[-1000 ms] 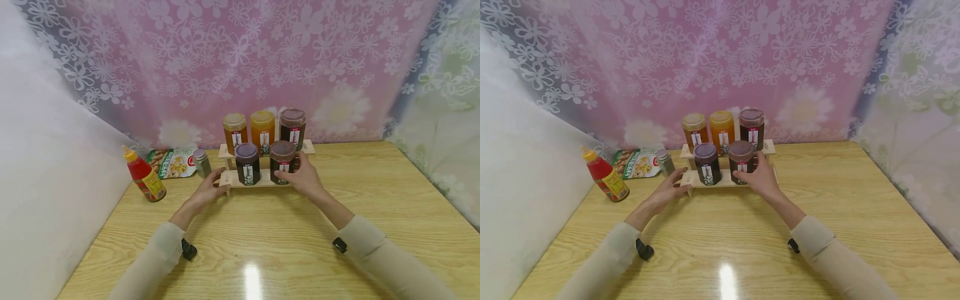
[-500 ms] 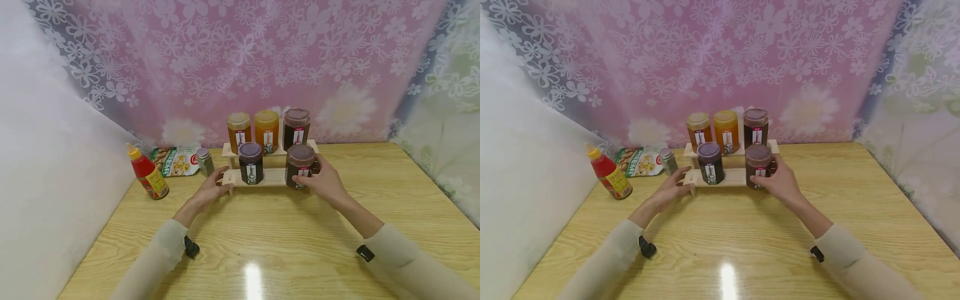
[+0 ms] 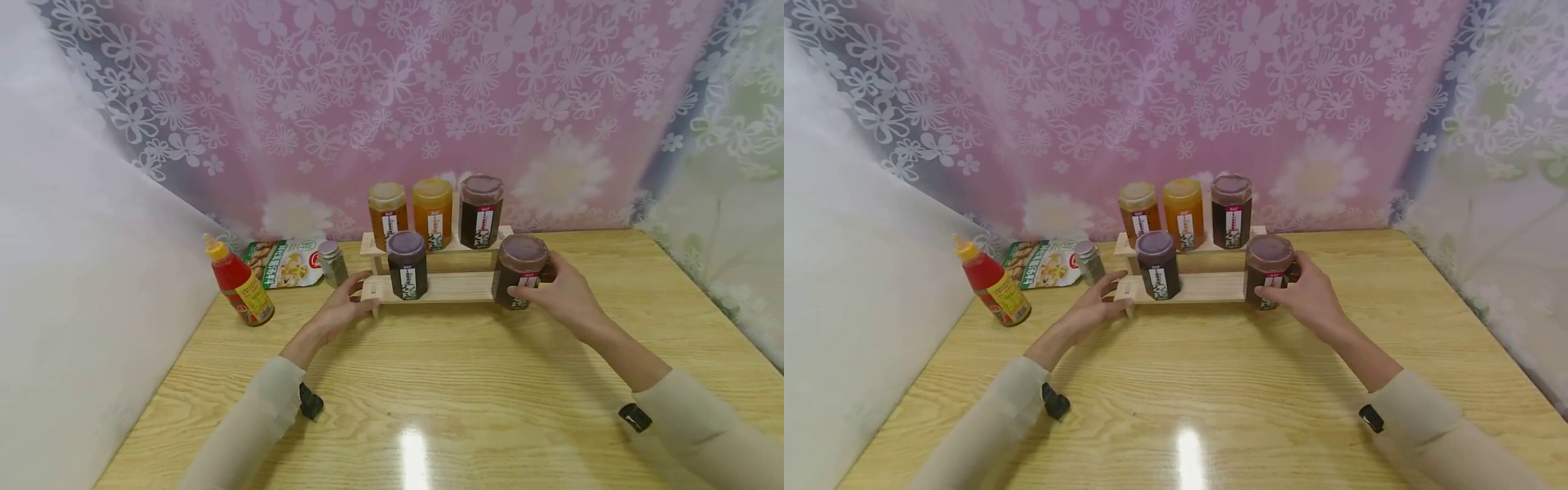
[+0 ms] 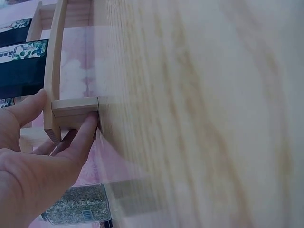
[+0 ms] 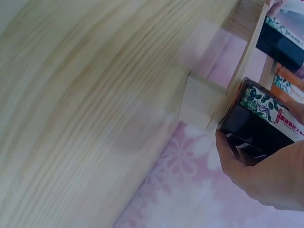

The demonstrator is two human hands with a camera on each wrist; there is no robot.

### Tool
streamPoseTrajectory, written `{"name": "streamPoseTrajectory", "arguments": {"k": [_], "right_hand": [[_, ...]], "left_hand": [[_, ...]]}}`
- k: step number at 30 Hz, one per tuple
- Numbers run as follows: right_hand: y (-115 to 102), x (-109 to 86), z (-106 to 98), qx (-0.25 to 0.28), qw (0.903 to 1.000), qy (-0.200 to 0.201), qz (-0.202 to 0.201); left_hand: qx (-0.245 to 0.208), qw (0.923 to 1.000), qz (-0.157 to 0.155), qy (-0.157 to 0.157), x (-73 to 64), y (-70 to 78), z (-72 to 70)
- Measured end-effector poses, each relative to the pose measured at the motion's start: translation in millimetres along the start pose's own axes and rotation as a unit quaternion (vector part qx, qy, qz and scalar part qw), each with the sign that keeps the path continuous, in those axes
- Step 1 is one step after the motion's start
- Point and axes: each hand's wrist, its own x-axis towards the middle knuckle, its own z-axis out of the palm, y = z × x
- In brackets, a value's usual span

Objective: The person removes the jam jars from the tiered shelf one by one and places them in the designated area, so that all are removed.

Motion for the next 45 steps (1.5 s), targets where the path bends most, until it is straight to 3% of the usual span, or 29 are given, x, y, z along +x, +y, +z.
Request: {"name": "streamPoseTrajectory", "arguments": {"k": [14, 26, 39, 45], "right_hand": [[26.6, -1.7, -37.0, -0.015, 0.9997, 0.008, 0.02], [76.1, 0.0, -71.3, -0.054, 0.997, 0.031, 0.045], [117.1, 8.3, -104.3, -0.045, 0.9942, 0.039, 0.089], [127.6, 13.2, -118.9, 0.004, 0.9934, 0.031, 0.11]], "left_hand": [[-0.005, 0.9998, 0.001, -0.018, 0.3, 1.7, -2.1], [0.022, 0.9996, 0.0, -0.018, -1.0, 2.6, -3.3], [0.036, 0.9992, -0.002, -0.019, -0.8, 4.8, -4.1], [0.044, 0.9988, 0.003, -0.024, -1.9, 7.0, -3.1]]}}
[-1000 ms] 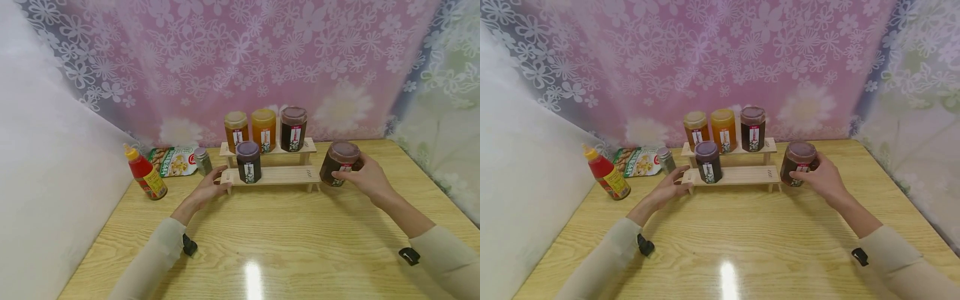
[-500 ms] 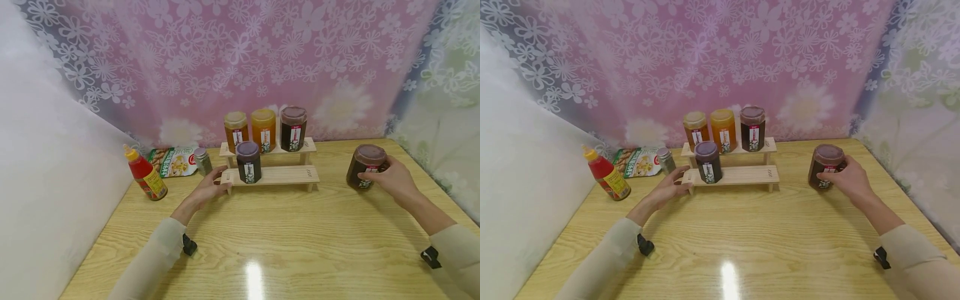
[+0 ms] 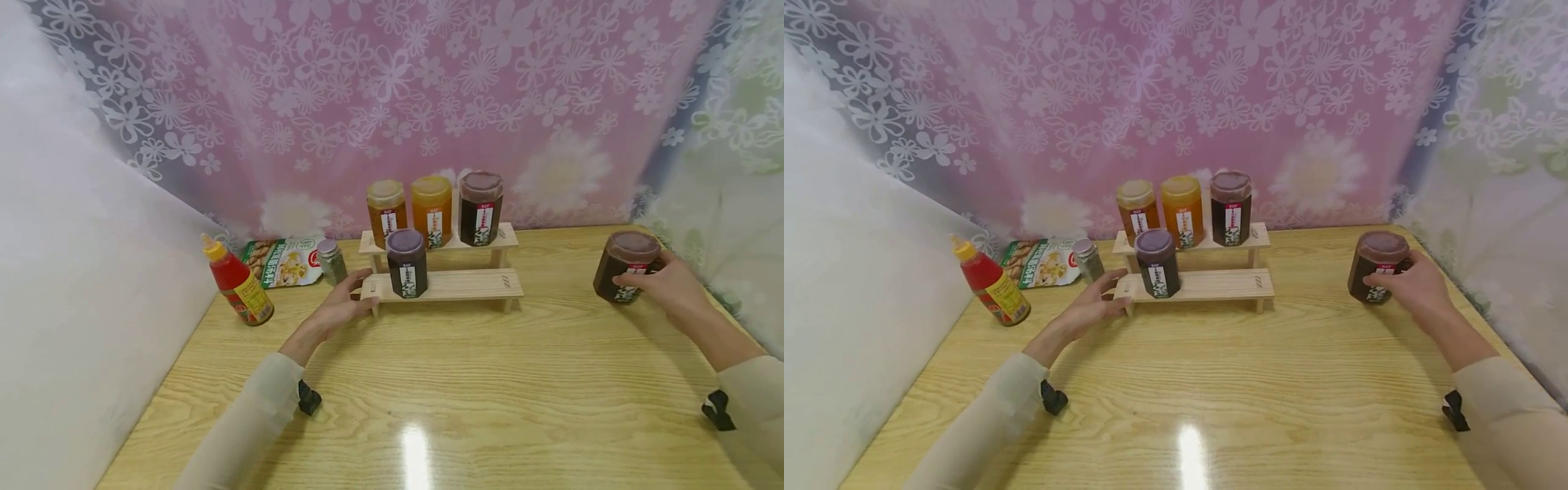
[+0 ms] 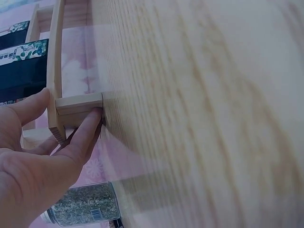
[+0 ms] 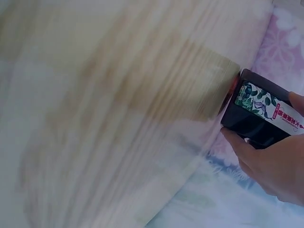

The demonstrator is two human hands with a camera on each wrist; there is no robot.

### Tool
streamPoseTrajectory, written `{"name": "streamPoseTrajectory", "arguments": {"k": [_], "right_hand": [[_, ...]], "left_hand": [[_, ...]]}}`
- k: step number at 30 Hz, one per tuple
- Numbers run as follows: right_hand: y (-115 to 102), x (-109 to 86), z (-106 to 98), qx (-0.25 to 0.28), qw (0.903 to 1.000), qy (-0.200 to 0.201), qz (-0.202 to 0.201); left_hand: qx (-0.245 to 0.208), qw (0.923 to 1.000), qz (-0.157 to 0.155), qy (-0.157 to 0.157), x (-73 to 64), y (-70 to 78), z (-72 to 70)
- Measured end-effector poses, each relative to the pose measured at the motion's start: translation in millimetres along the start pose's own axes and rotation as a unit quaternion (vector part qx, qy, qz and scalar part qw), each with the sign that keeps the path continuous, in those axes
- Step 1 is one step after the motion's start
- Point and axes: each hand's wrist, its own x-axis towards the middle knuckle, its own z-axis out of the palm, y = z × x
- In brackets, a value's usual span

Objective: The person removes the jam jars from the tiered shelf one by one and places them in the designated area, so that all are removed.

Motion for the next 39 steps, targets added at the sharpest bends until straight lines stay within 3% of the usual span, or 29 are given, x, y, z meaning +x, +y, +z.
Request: {"name": "streamPoseTrajectory", "arguments": {"k": [11, 21, 25, 30, 39], "right_hand": [[5.6, 1.8, -11.2, 0.043, 0.9987, -0.005, 0.027], [7.2, 2.5, -24.4, 0.037, 0.9982, -0.026, -0.038], [4.0, 2.3, -30.0, 0.039, 0.9984, -0.035, -0.023], [3.1, 1.6, -30.8, 0.015, 0.9998, -0.011, 0.0], [-14.3, -5.7, -38.5, 0.003, 0.9992, 0.016, -0.036]], "left_hand": [[-0.004, 1.0, 0.003, -0.001, 0.8, 0.7, 1.3], [0.002, 1.0, 0.009, -0.003, 2.1, 0.7, 0.8], [0.009, 0.9999, 0.01, -0.002, 2.7, -0.5, 0.1], [0.016, 0.9998, 0.011, -0.003, 3.5, -1.4, 0.3], [0.017, 0.9997, 0.014, -0.005, 2.0, 0.7, -0.3]]}}
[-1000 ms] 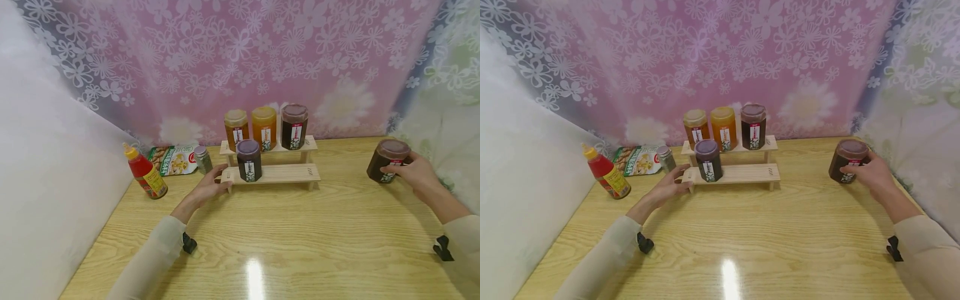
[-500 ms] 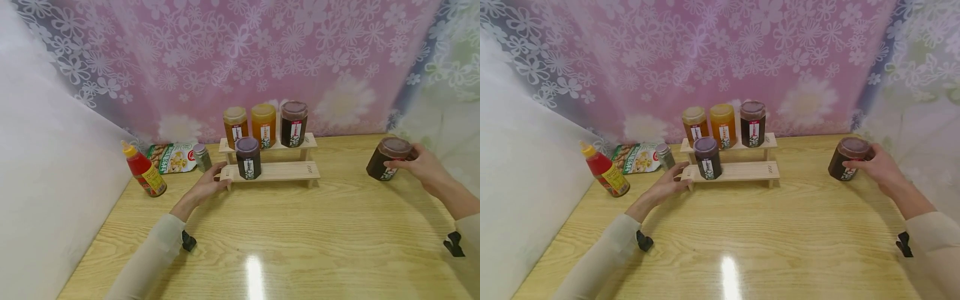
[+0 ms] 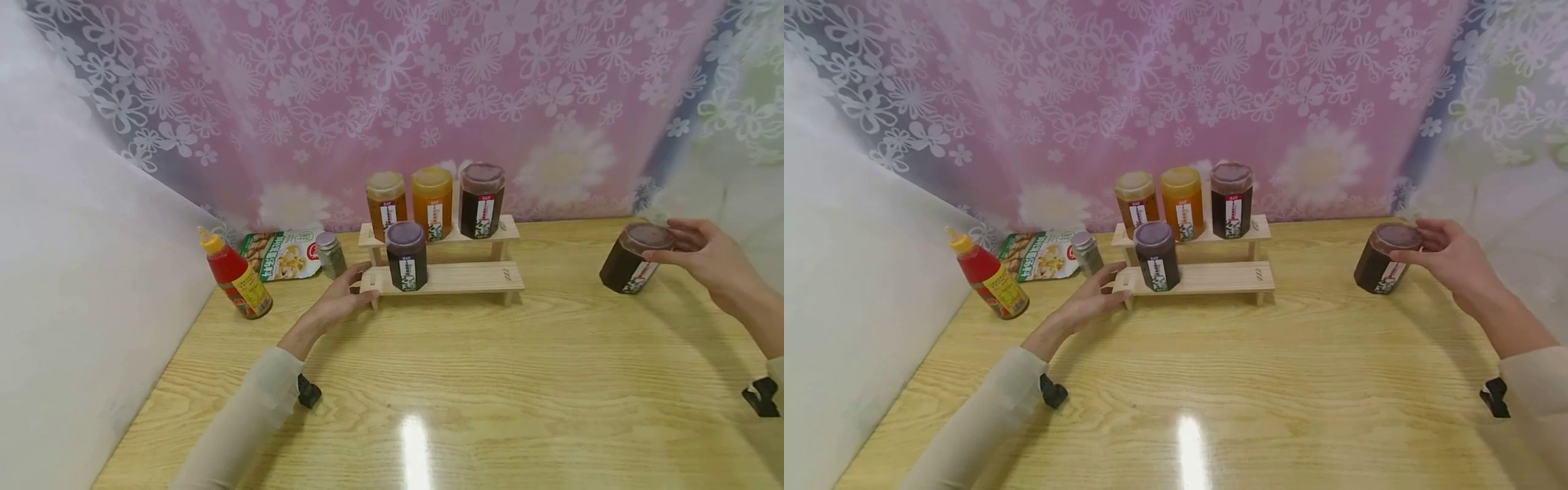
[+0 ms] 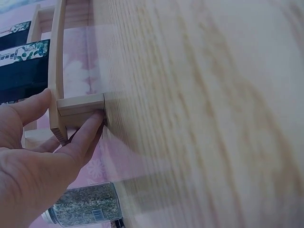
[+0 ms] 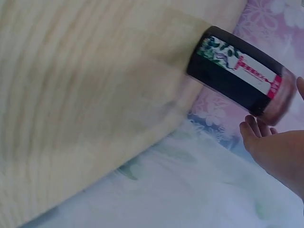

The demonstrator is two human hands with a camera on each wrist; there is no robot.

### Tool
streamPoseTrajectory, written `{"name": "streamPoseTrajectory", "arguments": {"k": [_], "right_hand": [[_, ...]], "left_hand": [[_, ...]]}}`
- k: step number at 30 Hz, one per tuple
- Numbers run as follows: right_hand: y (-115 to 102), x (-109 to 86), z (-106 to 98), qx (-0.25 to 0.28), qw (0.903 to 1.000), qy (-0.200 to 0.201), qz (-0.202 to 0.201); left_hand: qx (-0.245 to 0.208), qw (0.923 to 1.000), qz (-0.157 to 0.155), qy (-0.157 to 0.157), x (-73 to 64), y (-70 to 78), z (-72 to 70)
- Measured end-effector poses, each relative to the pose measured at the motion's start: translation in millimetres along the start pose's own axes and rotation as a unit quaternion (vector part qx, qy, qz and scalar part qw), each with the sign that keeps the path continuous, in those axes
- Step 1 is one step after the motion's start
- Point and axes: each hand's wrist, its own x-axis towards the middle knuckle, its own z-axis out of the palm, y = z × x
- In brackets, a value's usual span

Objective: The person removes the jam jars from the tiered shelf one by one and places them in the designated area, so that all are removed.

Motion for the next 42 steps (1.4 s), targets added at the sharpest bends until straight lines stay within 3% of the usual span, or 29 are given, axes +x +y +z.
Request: {"name": "streamPoseTrajectory", "arguments": {"k": [9, 19, 27, 42], "right_hand": [[-29.9, -4.9, 0.1, 0.008, 0.9998, 0.008, -0.019], [-54.5, -9.7, 28.4, 0.05, 0.9937, -0.057, -0.082], [-72.5, -13.1, 70.6, 0.05, 0.9891, -0.111, -0.082], [-99.1, -13.8, 159.9, 0.168, 0.9656, -0.17, -0.102]], "left_hand": [[-0.009, 0.9999, -0.001, 0.007, 1.0, -0.2, -0.3], [-0.003, 1.0, 0.001, 0.004, 0.0, 1.7, 0.6], [0.002, 1.0, 0.001, 0.006, 0.6, 0.8, 0.6], [0.006, 1.0, -0.002, 0.006, 1.5, -1.6, -0.5]]}}
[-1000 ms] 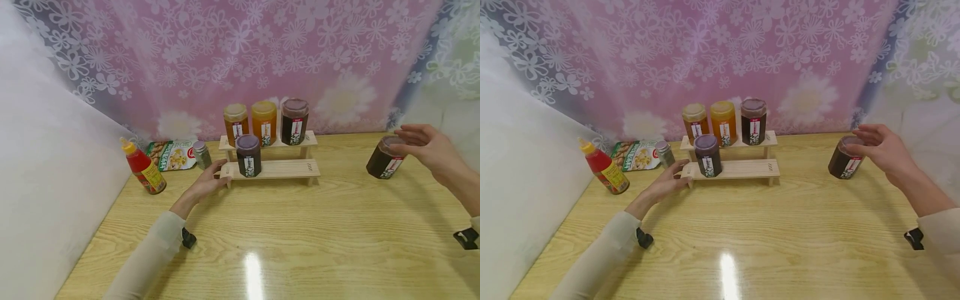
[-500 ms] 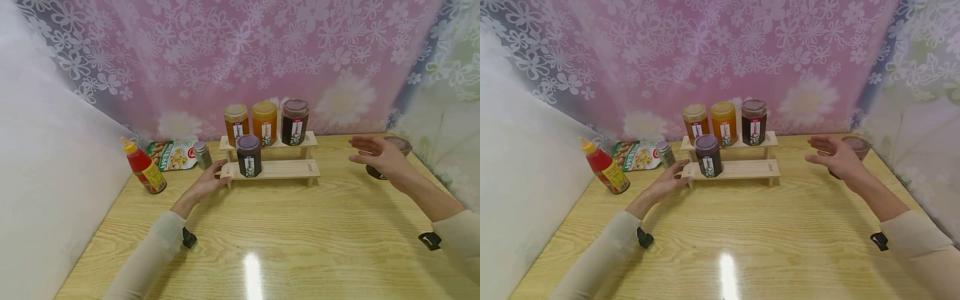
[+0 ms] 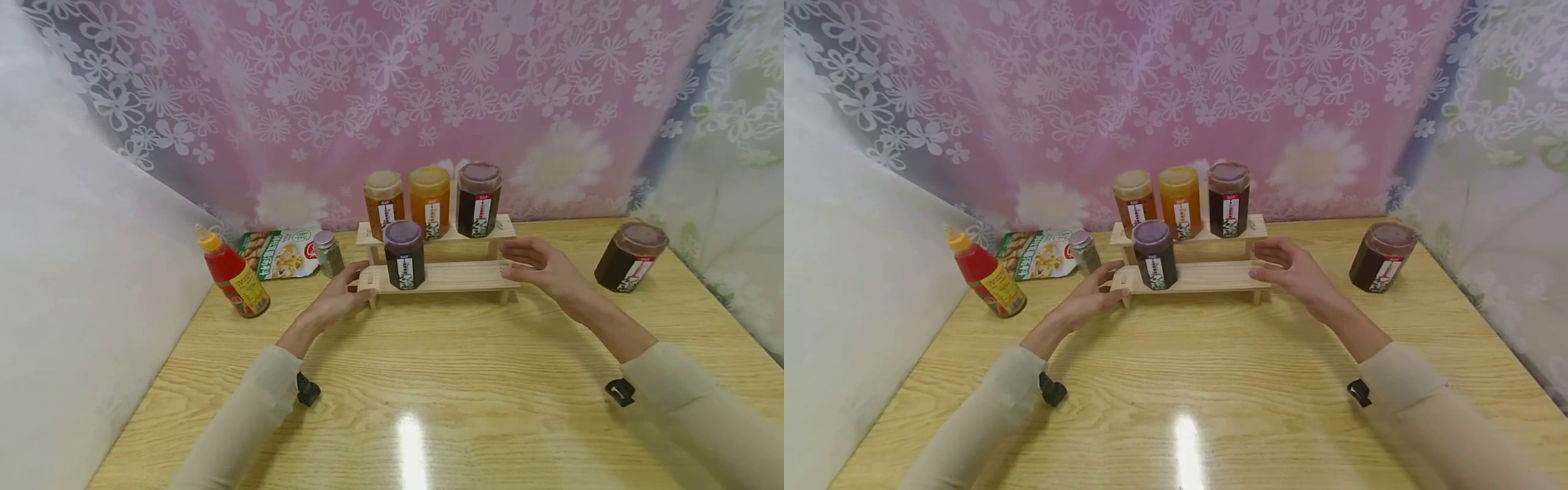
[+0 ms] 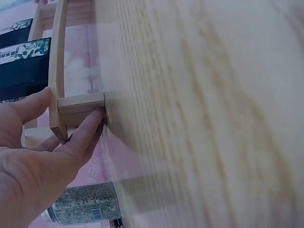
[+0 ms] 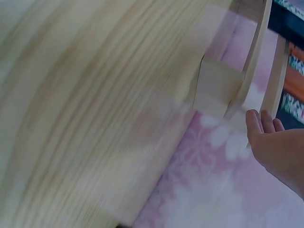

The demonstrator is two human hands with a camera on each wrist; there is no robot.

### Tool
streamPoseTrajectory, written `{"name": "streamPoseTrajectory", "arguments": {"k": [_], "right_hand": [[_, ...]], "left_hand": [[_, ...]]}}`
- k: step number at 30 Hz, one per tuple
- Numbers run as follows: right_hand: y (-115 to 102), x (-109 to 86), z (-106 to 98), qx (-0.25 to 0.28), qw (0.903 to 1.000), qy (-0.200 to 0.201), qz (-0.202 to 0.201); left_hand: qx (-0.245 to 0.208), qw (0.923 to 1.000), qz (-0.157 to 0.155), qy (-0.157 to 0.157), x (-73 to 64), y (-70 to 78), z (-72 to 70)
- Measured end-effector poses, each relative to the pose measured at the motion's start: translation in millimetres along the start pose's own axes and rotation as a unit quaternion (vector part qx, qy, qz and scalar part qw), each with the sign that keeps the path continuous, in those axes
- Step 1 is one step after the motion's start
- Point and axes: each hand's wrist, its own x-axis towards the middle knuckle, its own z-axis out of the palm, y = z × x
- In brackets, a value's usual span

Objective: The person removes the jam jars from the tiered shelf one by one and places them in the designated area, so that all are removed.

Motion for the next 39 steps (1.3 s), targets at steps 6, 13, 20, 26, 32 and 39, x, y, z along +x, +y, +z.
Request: {"name": "streamPoseTrajectory", "arguments": {"k": [6, 13, 20, 26, 32, 39], "right_hand": [[-0.9, 17.3, 27.9, 0.038, 0.9989, -0.026, -0.003], [-2.6, 36.4, 59.8, 0.062, 0.9968, -0.05, -0.007], [-5.6, 52.3, 94.8, 0.047, 0.9969, -0.054, -0.032], [-7.8, 64.3, 117.7, 0.054, 0.9978, -0.032, -0.018], [-10.2, 73.7, 139.4, 0.066, 0.9977, -0.007, -0.015], [-18.8, 74.3, 160.8, 0.022, 0.9978, 0.062, -0.005]], "left_hand": [[-0.014, 0.9999, -0.002, -0.001, 0.0, 2.7, -0.4], [-0.008, 1.0, -0.005, -0.002, 0.3, 1.8, -1.9], [-0.019, 0.9998, -0.009, -0.003, -3.2, 0.4, -1.0], [-0.009, 0.9999, -0.007, 0.001, -3.1, 1.1, -1.7], [-0.012, 0.9999, -0.006, 0.0, -2.0, 1.8, -1.0], [-0.024, 0.9997, -0.006, -0.008, -1.6, 1.9, 1.9]]}}
